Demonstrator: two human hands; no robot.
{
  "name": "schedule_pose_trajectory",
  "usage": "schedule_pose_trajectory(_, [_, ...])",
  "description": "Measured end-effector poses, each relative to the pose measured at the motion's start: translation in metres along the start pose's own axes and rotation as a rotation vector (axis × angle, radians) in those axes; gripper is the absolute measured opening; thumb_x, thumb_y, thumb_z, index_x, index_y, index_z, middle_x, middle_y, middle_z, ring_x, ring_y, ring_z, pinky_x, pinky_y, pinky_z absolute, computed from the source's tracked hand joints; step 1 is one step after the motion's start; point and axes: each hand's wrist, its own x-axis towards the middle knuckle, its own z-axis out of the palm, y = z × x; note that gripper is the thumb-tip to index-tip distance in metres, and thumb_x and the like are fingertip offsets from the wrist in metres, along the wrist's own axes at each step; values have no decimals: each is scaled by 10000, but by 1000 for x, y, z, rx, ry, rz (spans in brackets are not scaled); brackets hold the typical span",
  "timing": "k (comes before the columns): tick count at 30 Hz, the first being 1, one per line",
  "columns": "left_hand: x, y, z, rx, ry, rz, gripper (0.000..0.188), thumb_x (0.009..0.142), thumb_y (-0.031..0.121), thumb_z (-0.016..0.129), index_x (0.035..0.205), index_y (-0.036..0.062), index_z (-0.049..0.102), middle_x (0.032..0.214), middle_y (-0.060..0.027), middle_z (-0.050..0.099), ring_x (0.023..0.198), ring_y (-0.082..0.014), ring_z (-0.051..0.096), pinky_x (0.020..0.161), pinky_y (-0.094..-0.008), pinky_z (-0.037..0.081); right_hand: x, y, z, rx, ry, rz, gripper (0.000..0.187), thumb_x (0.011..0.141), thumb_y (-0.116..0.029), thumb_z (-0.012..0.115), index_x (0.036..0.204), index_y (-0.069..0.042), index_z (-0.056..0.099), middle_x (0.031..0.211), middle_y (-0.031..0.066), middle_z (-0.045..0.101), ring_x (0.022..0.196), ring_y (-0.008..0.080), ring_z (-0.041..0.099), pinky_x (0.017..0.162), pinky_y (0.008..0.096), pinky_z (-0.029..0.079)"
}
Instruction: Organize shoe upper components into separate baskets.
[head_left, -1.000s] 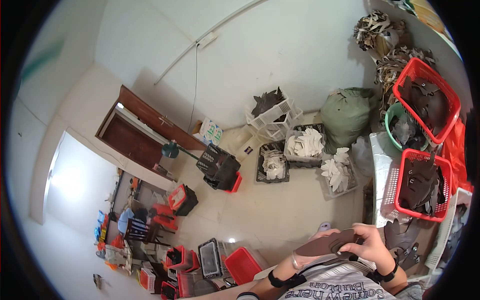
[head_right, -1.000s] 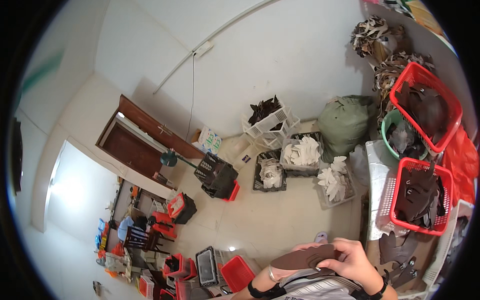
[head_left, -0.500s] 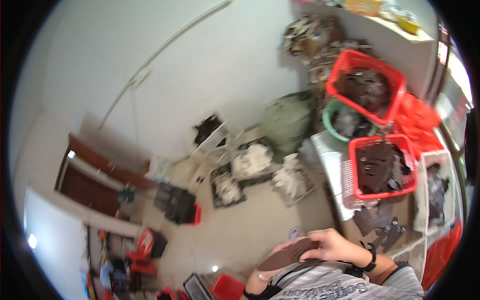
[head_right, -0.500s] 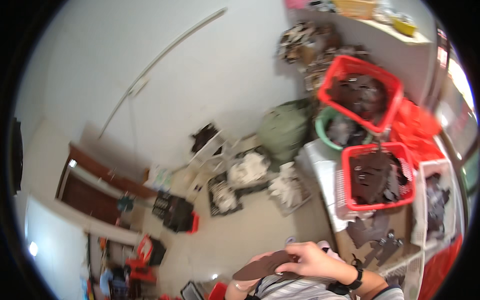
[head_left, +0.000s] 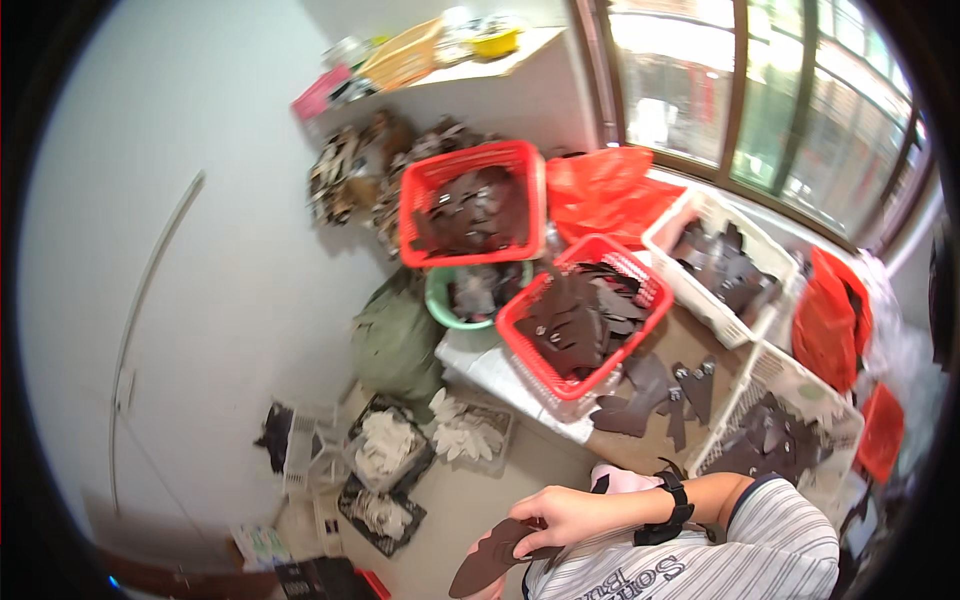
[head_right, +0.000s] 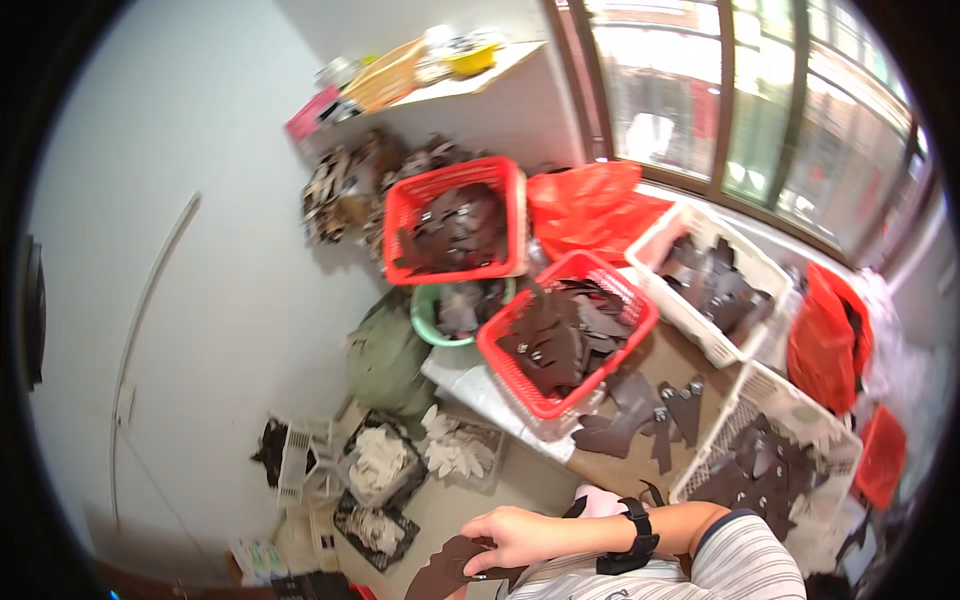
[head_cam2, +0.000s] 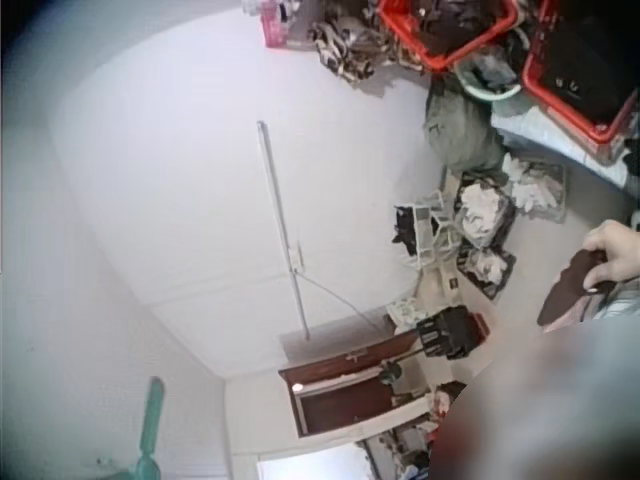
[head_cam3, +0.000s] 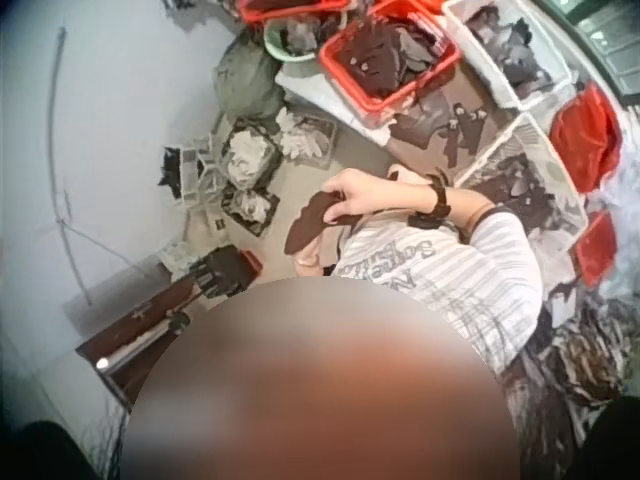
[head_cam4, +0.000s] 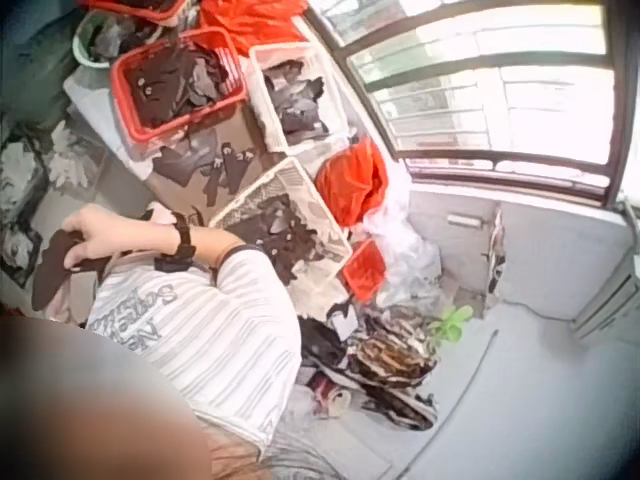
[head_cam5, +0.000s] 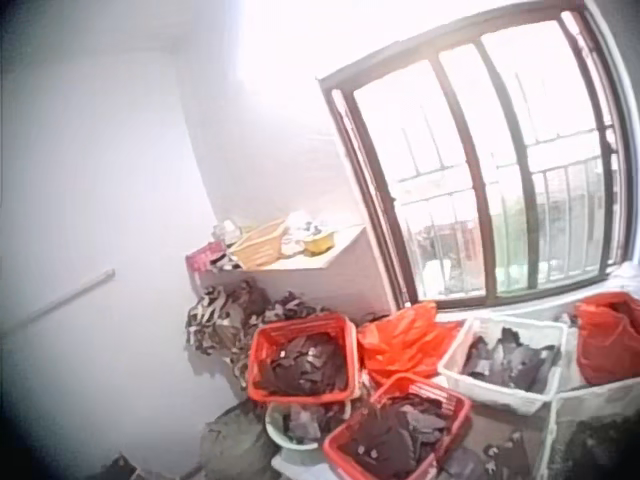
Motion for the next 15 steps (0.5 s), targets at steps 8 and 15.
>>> schedule_pose_trajectory(8, [40,-12,15,117,-236,-13,247,911,105,648,1108,-45,635,1074,-87,649,957,-155,612,858,-281,494,-35,-7,-3,110,305,-40,347,857,-301,752,942,2,605,753,100,584,652,197,550,611,327,458])
schedule_pose_trajectory(15, [48,-19,4,140,-259,70,215,912,108,645,1060,-48,657,1040,-85,659,928,-157,616,834,-285,498,-52,-10,-4,236,451,-35,289,842,-216,772,988,-12,628,788,82,588,675,179,565,633,299,477])
